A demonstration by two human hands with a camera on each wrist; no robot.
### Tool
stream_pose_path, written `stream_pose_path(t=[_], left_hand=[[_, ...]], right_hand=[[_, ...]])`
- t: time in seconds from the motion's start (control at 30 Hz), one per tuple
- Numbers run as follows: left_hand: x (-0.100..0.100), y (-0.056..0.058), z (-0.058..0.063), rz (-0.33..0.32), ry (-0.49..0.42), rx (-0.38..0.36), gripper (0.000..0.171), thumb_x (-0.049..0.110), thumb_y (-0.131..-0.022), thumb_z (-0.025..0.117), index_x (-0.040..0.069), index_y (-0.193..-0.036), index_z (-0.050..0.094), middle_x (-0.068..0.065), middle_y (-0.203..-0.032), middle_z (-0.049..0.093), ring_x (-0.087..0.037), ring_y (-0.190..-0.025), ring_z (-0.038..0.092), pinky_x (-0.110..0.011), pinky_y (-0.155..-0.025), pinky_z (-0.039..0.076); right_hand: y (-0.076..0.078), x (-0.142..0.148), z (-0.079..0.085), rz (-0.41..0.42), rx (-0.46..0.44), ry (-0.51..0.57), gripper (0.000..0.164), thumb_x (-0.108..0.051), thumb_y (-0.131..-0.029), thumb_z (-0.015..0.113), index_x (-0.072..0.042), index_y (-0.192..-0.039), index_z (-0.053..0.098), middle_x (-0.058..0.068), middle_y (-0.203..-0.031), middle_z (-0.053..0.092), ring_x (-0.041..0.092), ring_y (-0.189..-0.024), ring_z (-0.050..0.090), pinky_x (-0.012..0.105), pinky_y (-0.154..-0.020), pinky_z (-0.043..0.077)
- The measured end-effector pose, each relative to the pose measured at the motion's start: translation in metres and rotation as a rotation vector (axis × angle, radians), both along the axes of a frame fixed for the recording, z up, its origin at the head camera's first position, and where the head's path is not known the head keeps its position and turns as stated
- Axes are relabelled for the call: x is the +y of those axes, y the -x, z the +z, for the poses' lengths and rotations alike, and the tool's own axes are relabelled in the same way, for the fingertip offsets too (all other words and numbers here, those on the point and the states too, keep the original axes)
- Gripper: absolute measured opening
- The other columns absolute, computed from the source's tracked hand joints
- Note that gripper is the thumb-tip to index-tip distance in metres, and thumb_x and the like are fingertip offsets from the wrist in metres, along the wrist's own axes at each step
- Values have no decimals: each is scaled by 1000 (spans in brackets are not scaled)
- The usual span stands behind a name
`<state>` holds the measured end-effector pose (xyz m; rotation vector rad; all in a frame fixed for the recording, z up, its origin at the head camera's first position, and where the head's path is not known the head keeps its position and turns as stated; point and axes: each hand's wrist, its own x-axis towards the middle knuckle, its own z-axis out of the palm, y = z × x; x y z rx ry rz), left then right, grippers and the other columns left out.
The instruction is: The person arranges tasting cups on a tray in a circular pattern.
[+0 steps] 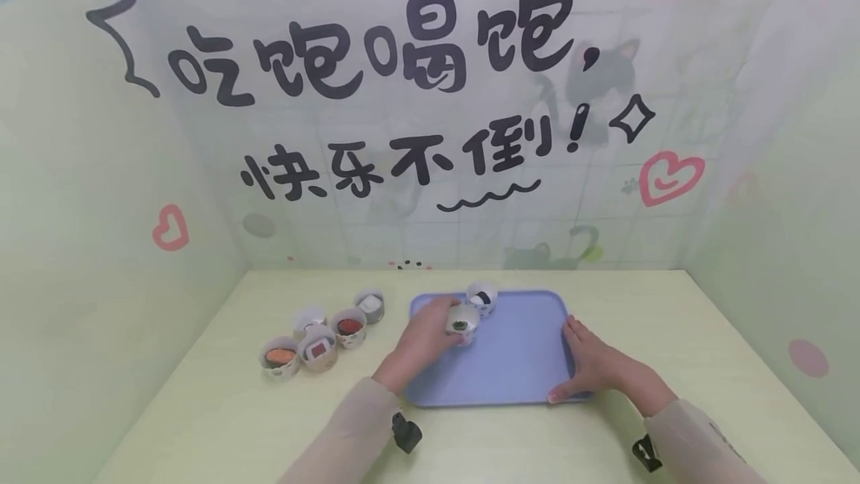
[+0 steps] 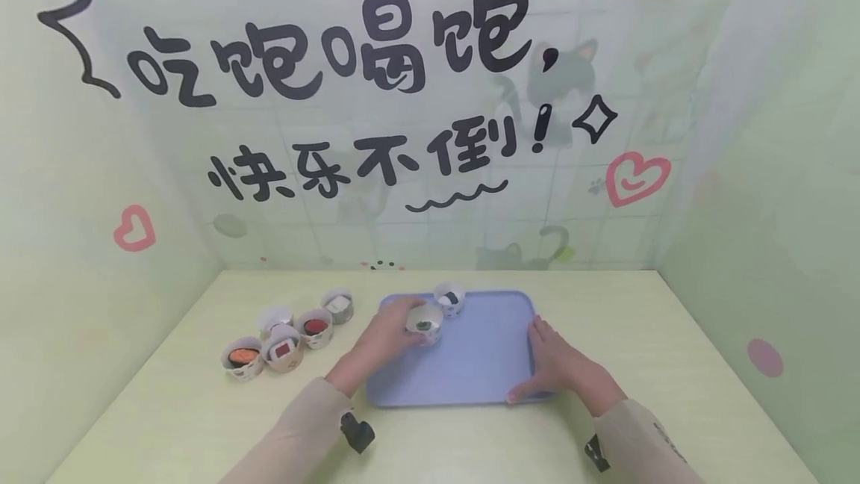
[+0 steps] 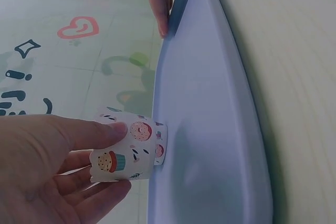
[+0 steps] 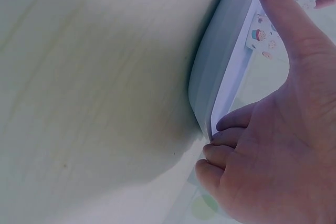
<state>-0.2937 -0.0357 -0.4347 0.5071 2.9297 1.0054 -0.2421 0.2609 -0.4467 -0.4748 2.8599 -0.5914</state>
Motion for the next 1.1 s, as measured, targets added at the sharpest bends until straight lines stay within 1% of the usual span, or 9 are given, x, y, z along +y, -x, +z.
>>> stream_pose_path(t=[0.23,0.4,0.5,0.57,0.7,0.8,0.97,1.1], left_hand=[[13,-2,1,-18,-7,1,64,13,-78,83,7,-135,55,-12,-133,63,-31,-122,60,-47,-105,50],[21,-3,1,-30,20,22,61,13,-79,83,6,-133,56,-12,-130,64,-30,-117,62,-45,-101,53],[26,-2,1,-38,32,41,61,13,-79,83,5,-133,56,-12,-132,62,-30,-117,62,-45,-101,53],[29,-2,1,-42,40,45,61,15,-79,83,6,-133,56,-11,-133,61,-29,-117,62,-44,-101,53],[34,-3,2,-42,71,59,59,17,-81,83,8,-133,57,-9,-127,59,-27,-111,63,-41,-95,55],[37,-3,3,-45,86,75,57,16,-81,82,10,-132,57,-7,-125,58,-26,-110,63,-40,-94,56],[43,-3,4,-58,89,100,56,17,-80,83,10,-130,58,-7,-128,58,-27,-112,63,-41,-96,56],[48,-2,4,-62,88,101,58,17,-79,84,11,-131,58,-6,-131,57,-27,-115,63,-40,-99,55]], right_hand=[[0,1,-2,4,4,7,132,-49,-64,91,25,-145,18,47,-153,11,62,-142,16,68,-117,22],[0,1,-2,8,14,-4,132,-49,-63,91,25,-144,19,48,-152,12,62,-142,17,68,-117,22],[1,1,-1,8,18,-4,132,-49,-63,91,25,-144,19,48,-152,12,62,-142,17,67,-117,22],[1,1,-1,6,11,2,132,-49,-63,91,25,-145,18,48,-152,11,62,-142,16,68,-117,22],[1,1,-2,4,3,7,133,-49,-63,91,25,-145,17,48,-153,11,62,-143,15,68,-118,21],[2,1,-2,6,1,11,133,-49,-64,91,25,-145,17,47,-153,10,62,-143,15,68,-118,21],[2,1,-2,6,-2,12,133,-49,-63,91,25,-145,17,48,-153,10,62,-143,15,68,-118,21],[2,2,0,5,-3,10,133,-49,-63,91,25,-145,17,47,-153,10,62,-143,15,68,-118,21]])
